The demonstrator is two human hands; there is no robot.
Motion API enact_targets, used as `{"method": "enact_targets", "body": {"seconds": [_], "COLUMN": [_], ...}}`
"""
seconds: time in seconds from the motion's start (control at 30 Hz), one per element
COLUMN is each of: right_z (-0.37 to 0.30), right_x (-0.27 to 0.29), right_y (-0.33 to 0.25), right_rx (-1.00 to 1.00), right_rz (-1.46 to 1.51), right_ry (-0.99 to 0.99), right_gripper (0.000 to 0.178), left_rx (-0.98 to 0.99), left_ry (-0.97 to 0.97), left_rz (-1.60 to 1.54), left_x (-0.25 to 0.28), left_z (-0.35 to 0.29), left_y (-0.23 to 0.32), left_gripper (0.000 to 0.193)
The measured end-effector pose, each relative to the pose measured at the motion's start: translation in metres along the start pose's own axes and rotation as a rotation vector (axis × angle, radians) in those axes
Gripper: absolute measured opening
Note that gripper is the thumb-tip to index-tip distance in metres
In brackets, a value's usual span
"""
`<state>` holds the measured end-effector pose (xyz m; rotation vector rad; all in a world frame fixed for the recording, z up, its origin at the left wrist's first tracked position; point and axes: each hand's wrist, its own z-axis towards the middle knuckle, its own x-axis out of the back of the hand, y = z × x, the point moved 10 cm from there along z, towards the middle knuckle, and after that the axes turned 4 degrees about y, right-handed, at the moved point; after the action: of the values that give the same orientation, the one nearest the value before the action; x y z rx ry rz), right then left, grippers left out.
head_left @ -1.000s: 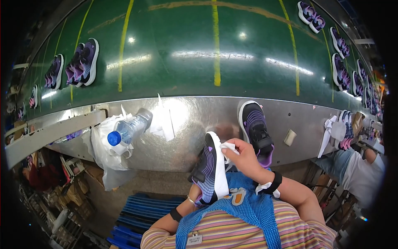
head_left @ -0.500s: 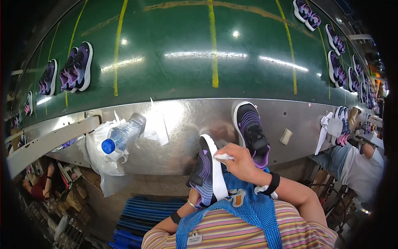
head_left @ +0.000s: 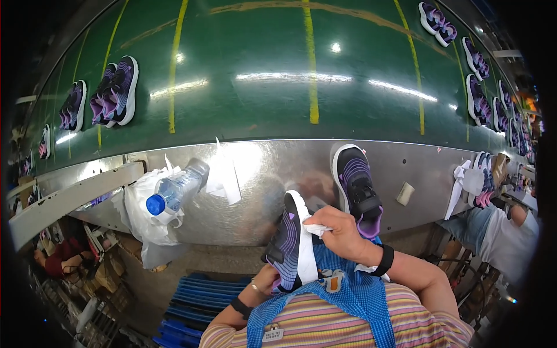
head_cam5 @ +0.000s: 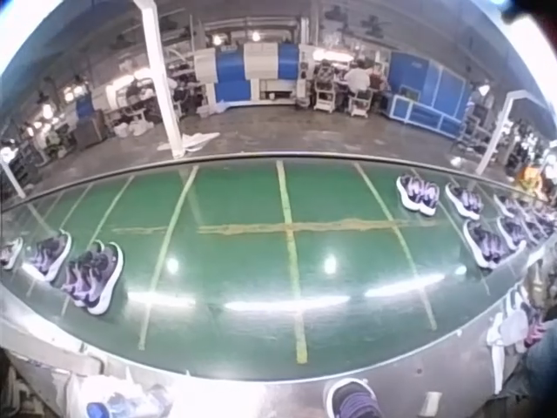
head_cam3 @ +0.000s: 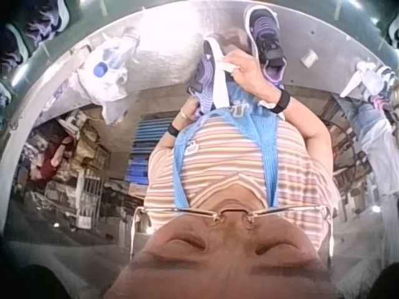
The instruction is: Inspecting and wiping finished shoes on a production conveyor belt.
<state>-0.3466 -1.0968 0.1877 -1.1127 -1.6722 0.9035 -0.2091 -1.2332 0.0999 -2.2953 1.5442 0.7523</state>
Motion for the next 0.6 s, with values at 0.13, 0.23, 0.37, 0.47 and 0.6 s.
{"method": "enact_targets", "body": {"seconds": [0.13, 0.23, 0.37, 0.47, 0.6], "right_z": [0.003, 0.017, 0.049, 0.086, 0.091], "right_x": [0.002, -0.001, -0.005, -0.018, -0.034], "right_y": [-0.002, -0.004, 0.009, 0.037, 0.052], "right_rx": [0.035, 0.002, 0.009, -0.012, -0.152], "right_rz": [0.010, 0.030, -0.117, -0.225, -0.272], "right_ry": [-0.002, -0.056, -0.063, -0.125, -0.251], "right_gripper": [0.026, 0.024, 0.013, 0.012, 0.013], "left_rx": [-0.283, -0.423, -0.491, -0.479, -0.560], "left_ry": [-0.130, 0.026, 0.114, 0.133, 0.185], "left_rz": [-0.090, 0.817, 0.745, 0.750, 0.806], "left_x": [-0.040, -0.052, -0.058, -0.057, -0.049], "left_z": [-0.017, -0.018, -0.020, -0.019, -0.023], "left_y": [0.087, 0.102, 0.102, 0.100, 0.099], "left_gripper": [0.068, 0.073, 0.067, 0.067, 0.064]}}
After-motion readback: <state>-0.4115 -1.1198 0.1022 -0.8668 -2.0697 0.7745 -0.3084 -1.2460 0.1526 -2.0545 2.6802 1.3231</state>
